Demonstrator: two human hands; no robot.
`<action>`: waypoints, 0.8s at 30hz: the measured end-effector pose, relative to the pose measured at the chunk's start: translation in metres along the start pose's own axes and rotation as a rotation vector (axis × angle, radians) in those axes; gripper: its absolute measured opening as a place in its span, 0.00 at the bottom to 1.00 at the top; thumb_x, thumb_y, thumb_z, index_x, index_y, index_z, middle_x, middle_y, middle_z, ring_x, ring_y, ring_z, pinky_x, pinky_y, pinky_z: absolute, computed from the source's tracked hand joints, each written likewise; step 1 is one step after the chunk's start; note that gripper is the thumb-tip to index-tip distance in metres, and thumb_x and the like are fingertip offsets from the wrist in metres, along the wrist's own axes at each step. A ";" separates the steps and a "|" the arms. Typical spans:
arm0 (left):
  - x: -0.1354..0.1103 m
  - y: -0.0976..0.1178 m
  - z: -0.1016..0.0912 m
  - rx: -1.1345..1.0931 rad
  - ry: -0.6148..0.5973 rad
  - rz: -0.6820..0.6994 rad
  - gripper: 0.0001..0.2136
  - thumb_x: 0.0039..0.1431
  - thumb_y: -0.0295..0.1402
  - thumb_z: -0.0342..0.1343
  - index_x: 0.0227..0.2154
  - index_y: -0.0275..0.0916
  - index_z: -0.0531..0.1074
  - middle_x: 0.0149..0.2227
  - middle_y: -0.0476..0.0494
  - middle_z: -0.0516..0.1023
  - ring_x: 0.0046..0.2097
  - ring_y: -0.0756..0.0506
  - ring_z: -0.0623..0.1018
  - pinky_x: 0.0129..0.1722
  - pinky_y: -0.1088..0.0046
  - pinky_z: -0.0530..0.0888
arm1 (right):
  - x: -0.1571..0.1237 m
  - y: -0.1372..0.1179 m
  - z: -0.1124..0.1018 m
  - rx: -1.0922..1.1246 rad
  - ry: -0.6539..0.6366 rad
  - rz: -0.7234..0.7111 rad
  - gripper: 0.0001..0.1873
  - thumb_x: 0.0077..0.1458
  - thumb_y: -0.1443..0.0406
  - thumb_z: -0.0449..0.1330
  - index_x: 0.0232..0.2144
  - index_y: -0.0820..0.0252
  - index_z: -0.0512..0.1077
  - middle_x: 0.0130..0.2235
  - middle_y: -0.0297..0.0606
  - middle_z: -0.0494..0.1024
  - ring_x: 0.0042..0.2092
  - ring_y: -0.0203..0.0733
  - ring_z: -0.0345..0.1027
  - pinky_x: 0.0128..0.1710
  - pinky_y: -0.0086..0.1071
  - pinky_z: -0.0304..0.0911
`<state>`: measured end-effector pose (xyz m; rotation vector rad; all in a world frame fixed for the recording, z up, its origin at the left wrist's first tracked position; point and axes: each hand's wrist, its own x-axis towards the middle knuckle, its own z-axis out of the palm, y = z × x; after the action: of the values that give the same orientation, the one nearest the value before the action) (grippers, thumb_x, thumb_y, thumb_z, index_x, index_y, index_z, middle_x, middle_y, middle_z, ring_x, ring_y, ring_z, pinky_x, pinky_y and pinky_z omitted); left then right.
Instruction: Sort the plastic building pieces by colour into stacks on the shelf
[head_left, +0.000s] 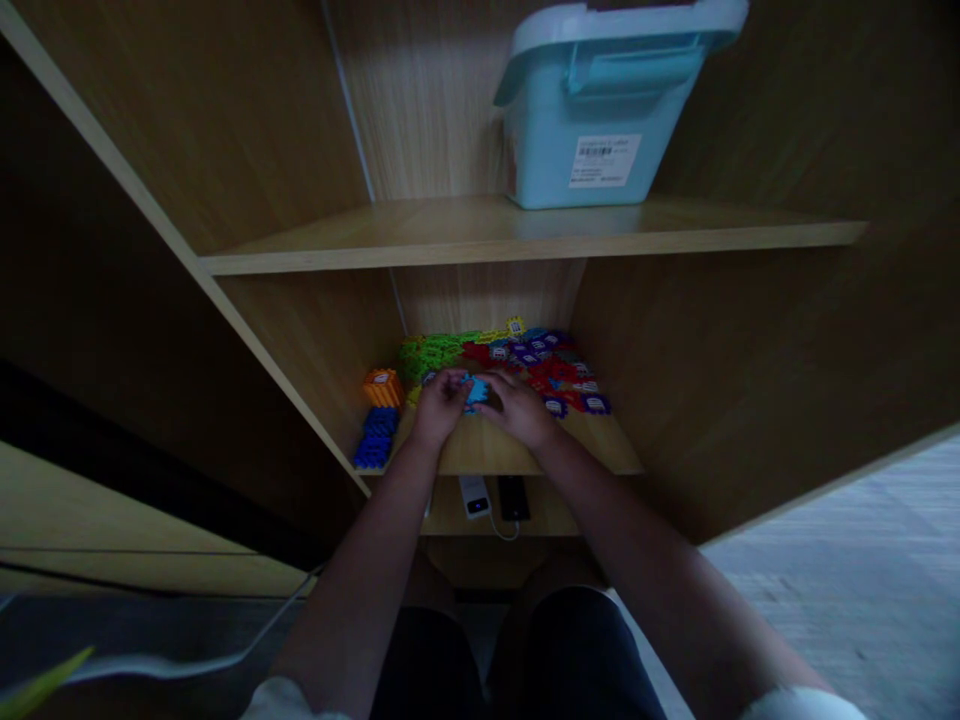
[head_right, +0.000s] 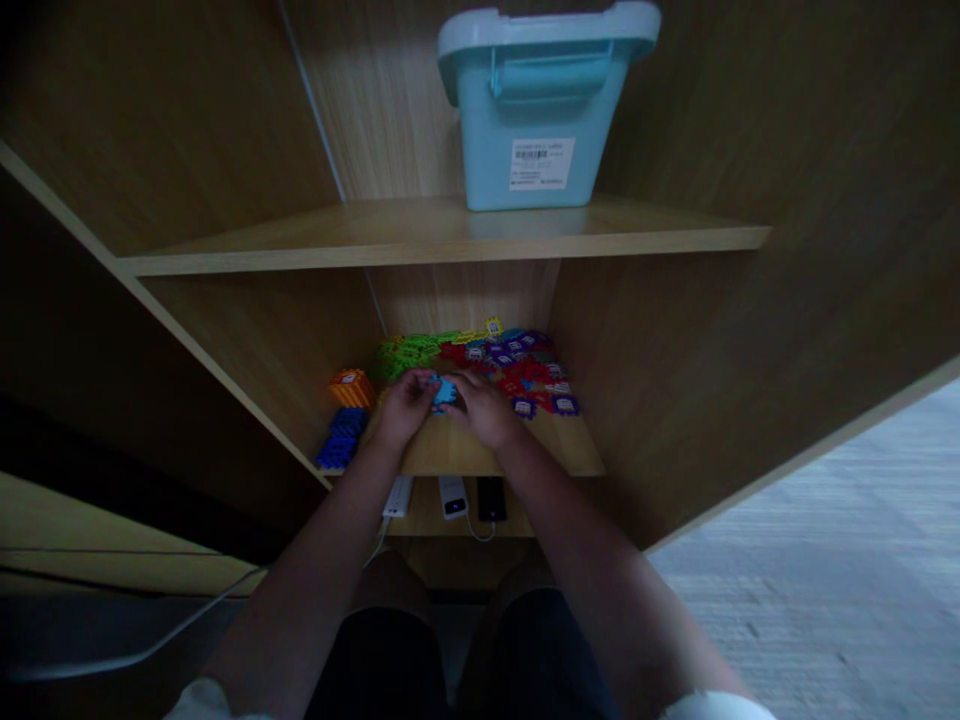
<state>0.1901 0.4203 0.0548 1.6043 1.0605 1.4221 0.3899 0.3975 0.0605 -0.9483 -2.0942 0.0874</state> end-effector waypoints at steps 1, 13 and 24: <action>0.000 0.000 0.000 -0.023 -0.008 0.002 0.17 0.61 0.46 0.66 0.46 0.41 0.76 0.39 0.45 0.82 0.34 0.47 0.81 0.31 0.70 0.82 | 0.000 0.001 0.001 -0.003 0.003 0.007 0.27 0.67 0.60 0.67 0.65 0.51 0.70 0.60 0.47 0.77 0.61 0.55 0.73 0.64 0.52 0.71; -0.004 0.009 0.003 0.187 -0.050 0.099 0.11 0.67 0.30 0.60 0.51 0.41 0.73 0.55 0.37 0.83 0.56 0.43 0.83 0.60 0.62 0.80 | 0.000 0.009 0.000 -0.190 0.119 0.297 0.23 0.64 0.62 0.66 0.60 0.62 0.74 0.56 0.54 0.79 0.57 0.60 0.74 0.60 0.50 0.71; -0.012 0.024 0.001 0.746 -0.116 0.066 0.11 0.61 0.22 0.57 0.39 0.38 0.83 0.44 0.37 0.87 0.49 0.38 0.84 0.56 0.60 0.79 | -0.003 0.011 0.002 0.008 0.041 0.221 0.16 0.64 0.63 0.65 0.53 0.56 0.73 0.49 0.44 0.83 0.47 0.48 0.79 0.53 0.41 0.73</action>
<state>0.1929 0.4000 0.0717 2.2166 1.5912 0.9944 0.3961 0.4043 0.0535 -1.1648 -1.9444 0.1884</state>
